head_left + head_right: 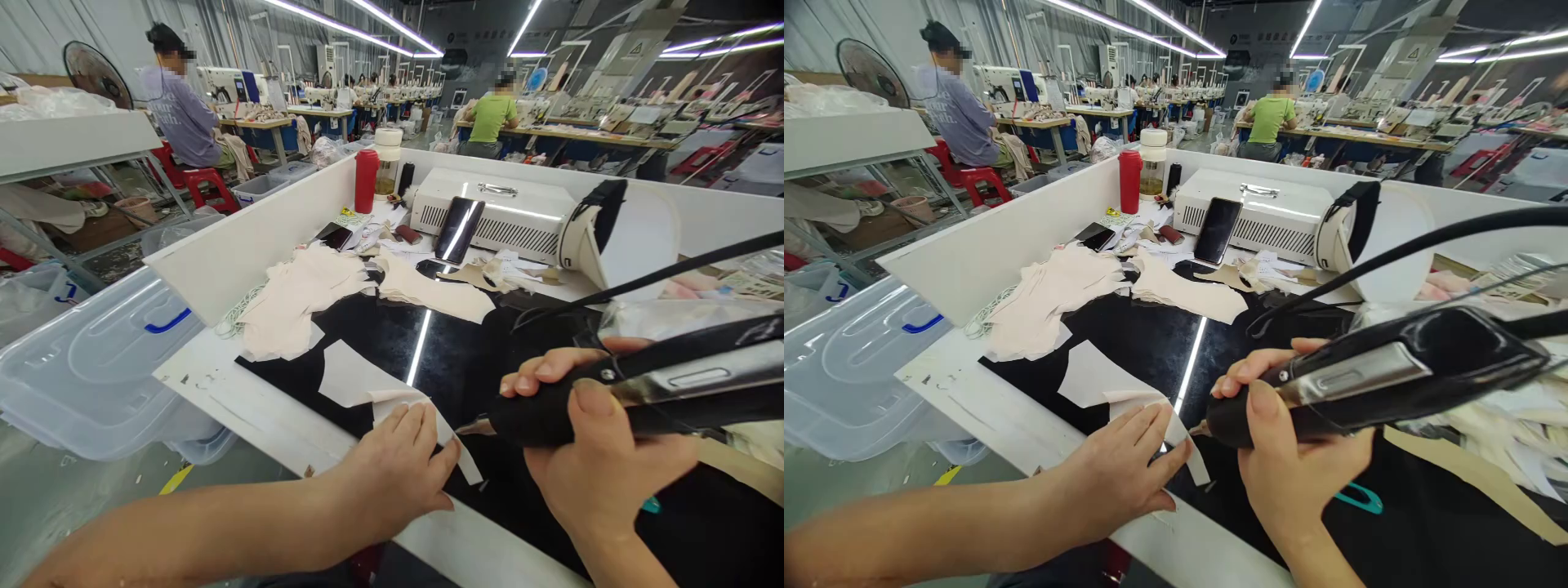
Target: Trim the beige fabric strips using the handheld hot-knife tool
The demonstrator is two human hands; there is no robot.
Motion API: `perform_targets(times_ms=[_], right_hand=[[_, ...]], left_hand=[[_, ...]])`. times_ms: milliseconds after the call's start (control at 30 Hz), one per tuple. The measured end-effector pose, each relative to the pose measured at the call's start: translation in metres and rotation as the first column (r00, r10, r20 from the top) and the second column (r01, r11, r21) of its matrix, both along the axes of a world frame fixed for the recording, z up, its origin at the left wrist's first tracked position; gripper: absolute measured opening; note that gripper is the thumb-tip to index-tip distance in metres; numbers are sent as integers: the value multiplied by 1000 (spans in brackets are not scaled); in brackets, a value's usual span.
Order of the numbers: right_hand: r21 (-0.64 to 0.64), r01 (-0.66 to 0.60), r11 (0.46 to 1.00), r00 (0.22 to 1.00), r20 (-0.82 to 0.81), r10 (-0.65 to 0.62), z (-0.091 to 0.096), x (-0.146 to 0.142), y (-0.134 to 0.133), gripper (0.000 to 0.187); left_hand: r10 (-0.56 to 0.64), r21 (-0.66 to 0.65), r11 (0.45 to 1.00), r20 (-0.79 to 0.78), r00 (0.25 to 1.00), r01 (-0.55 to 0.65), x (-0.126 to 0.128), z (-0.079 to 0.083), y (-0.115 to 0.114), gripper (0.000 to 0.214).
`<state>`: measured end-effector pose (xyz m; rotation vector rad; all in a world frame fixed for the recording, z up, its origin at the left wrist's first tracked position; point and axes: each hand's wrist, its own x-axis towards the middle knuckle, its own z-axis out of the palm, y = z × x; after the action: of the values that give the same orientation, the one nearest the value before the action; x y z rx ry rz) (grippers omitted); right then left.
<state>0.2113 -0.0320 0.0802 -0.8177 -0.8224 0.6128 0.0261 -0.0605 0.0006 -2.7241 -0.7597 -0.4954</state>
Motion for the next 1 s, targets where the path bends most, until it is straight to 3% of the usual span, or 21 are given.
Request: perform_targets(times_ms=[367, 667, 1000], right_hand=[[41, -52, 998, 999, 18, 51, -3, -2, 6, 36], [69, -55, 996, 997, 56, 52, -3, -9, 14, 42], [77, -24, 997, 994, 108, 15, -9, -9, 14, 49]], left_hand=[[-14, 10, 1000, 66, 998, 13, 1, 1, 1, 78], [-24, 21, 1000, 86, 996, 22, 0, -7, 3, 74], [-3, -152, 988, 194, 981, 33, -8, -11, 6, 74]])
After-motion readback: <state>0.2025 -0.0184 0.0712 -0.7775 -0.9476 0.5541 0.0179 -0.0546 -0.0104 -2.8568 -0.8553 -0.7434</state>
